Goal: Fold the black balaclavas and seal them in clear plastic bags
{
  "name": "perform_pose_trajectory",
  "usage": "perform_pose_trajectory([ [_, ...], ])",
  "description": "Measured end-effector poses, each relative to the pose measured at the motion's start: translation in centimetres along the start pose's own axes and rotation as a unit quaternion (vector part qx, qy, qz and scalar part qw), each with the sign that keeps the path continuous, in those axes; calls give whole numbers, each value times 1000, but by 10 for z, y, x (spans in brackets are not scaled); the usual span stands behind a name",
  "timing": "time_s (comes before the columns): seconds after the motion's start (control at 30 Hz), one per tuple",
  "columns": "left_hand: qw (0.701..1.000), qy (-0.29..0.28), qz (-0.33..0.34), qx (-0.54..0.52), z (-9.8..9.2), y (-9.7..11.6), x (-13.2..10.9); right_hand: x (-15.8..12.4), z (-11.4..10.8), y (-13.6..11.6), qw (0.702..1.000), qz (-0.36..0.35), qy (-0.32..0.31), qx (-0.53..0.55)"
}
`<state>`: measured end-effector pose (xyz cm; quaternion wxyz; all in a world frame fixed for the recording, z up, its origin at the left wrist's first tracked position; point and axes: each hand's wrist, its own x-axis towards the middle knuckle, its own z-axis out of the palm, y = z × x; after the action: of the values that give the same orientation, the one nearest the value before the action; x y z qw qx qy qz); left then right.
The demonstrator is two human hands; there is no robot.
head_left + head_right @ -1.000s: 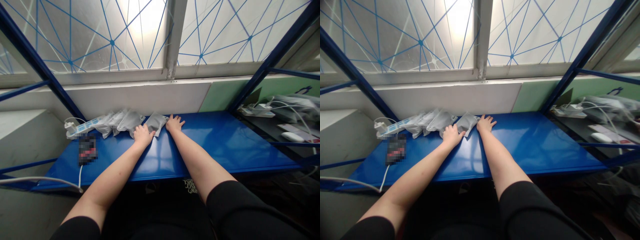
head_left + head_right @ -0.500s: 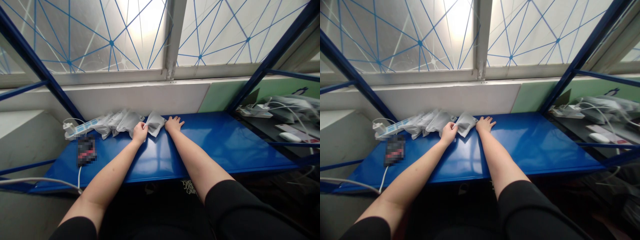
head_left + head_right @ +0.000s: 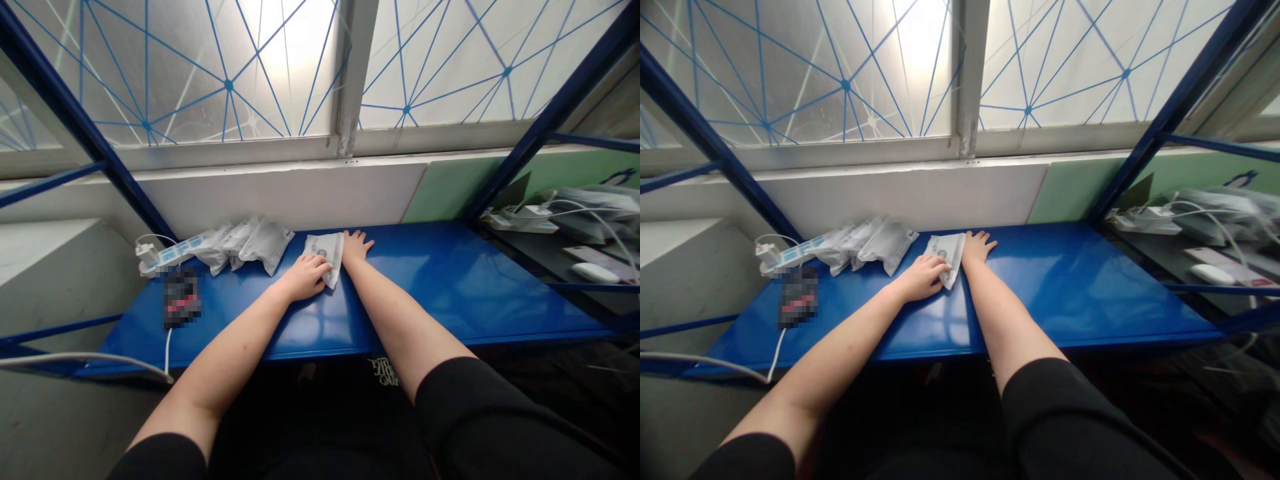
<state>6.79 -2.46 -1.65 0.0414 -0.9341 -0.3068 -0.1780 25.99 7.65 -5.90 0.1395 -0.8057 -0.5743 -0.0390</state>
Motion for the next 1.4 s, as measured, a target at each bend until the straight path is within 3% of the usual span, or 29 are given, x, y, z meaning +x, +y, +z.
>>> perform_pose_trajectory([
  [0.2,996,-20,-90,-15,7,-5,0,3,4,-1,1000,7,10,-6],
  [0.37,985,-88,-150,-6,16,-6,0,4,5,-1,1000,9,19,2],
  [0.6,967,-66,-246,34,30,-6,9,7,4,-4,1000,18,4,7],
  [0.7,974,-48,-219,43,31,-5,9,6,1,-5,1000,20,1,7],
  [0.83,983,-97,-155,21,32,-8,9,5,-4,-8,1000,23,-11,9],
  [1.17,977,-127,-168,-43,28,-17,13,5,0,-6,1000,24,3,5],
  [1.27,982,-99,-157,-35,30,-16,13,5,0,-6,1000,19,-9,9],
  [1.4,989,-10,-149,-6,32,-14,11,6,-1,-6,1000,18,-15,4],
])
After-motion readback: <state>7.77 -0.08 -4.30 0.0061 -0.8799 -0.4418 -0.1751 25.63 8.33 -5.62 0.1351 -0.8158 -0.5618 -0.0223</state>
